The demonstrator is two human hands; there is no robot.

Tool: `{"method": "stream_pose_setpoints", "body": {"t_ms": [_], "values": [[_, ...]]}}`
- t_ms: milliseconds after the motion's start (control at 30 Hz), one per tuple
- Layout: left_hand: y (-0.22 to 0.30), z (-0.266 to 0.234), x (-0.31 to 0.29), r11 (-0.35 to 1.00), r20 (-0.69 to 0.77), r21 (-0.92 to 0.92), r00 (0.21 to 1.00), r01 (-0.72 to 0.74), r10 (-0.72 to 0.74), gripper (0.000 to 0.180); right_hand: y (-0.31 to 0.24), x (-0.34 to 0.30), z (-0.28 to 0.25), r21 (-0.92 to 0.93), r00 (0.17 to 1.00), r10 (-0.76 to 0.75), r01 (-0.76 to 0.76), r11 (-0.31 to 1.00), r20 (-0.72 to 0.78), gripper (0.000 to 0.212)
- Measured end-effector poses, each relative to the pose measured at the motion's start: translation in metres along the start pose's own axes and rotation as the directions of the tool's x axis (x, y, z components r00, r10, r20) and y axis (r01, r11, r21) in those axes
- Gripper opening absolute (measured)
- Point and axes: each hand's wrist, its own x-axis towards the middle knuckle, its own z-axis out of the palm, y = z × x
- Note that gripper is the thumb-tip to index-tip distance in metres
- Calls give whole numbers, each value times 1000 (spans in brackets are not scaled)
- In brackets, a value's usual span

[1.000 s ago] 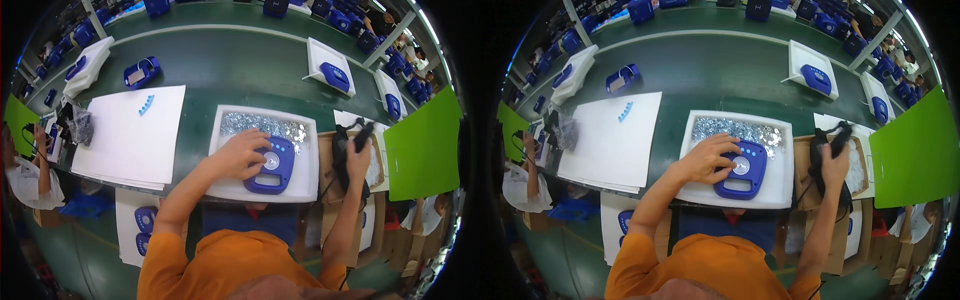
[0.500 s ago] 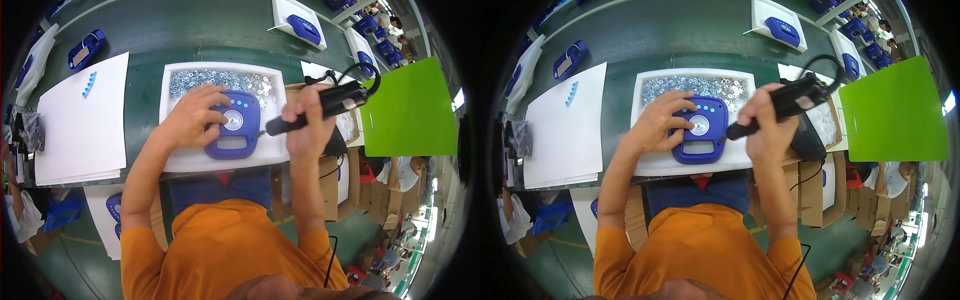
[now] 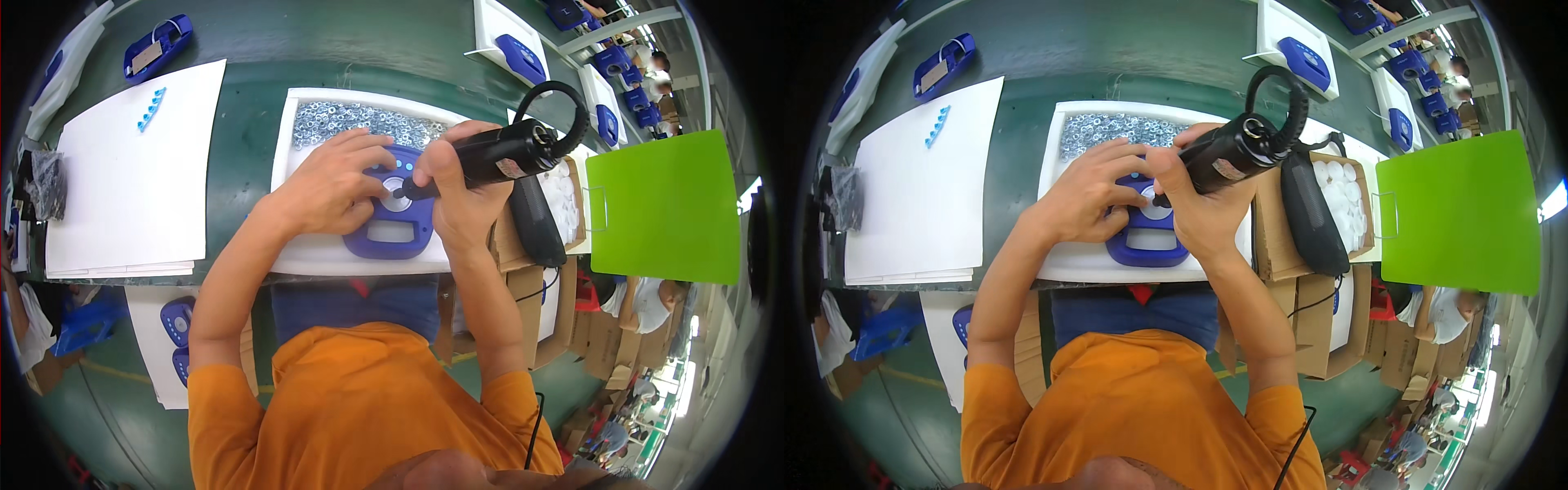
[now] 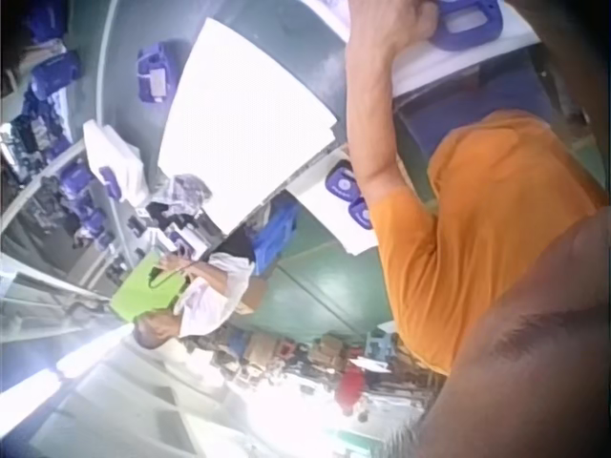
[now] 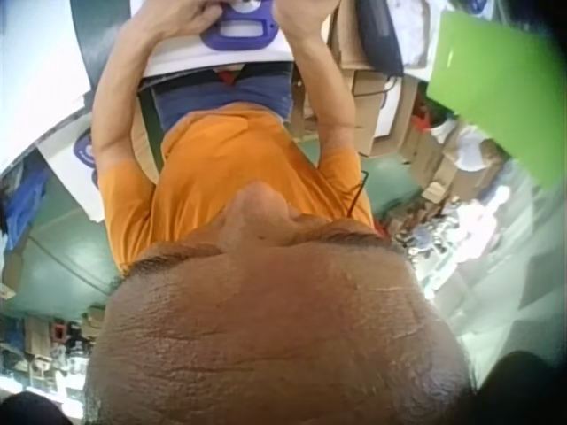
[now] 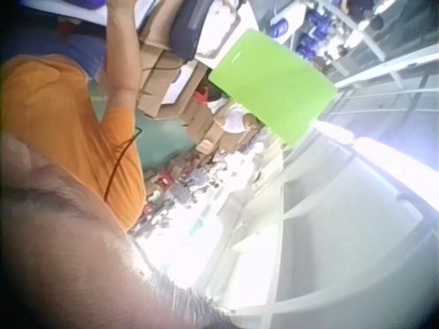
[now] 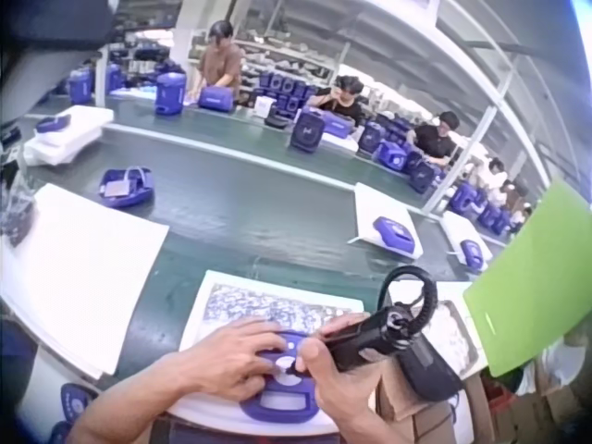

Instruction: Assembling plastic enclosures for electronic devices by inserting components and using an electric power screwdriver.

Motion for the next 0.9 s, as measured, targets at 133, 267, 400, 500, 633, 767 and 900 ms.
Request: {"method": "stream_pose_setpoints", "body": {"t_ms": [133,267,400,500,633,767,900], "values": [[-1,0,1,1000,1,-3,1000,-8,8,22,6,2,0,105,1000,13,-12,994,-4,36],[0,-1,1,1000,-7,17,1000,-5,5,21,10,13,-13,177,976,1,-41,983,216,37],[-1,-1,1,1000,9,11,1000,3,-3,20,1,10,-3,118,979,88,-111,987,186,31],[-2,0,1,1000,19,-1,1000,12,-12,20,-4,5,15,-76,996,35,-41,996,-86,25],[-3,1,2,1000,8,0,1000,15,-15,21,-4,9,-1,-61,995,68,-64,996,72,29],[-2,1,2,1000,27,5,1000,16,-16,20,0,15,-13,181,995,10,-28,983,101,33],[-3,0,1,1000,21,11,1000,15,-15,20,5,14,-12,241,994,27,-52,969,106,35]]}}
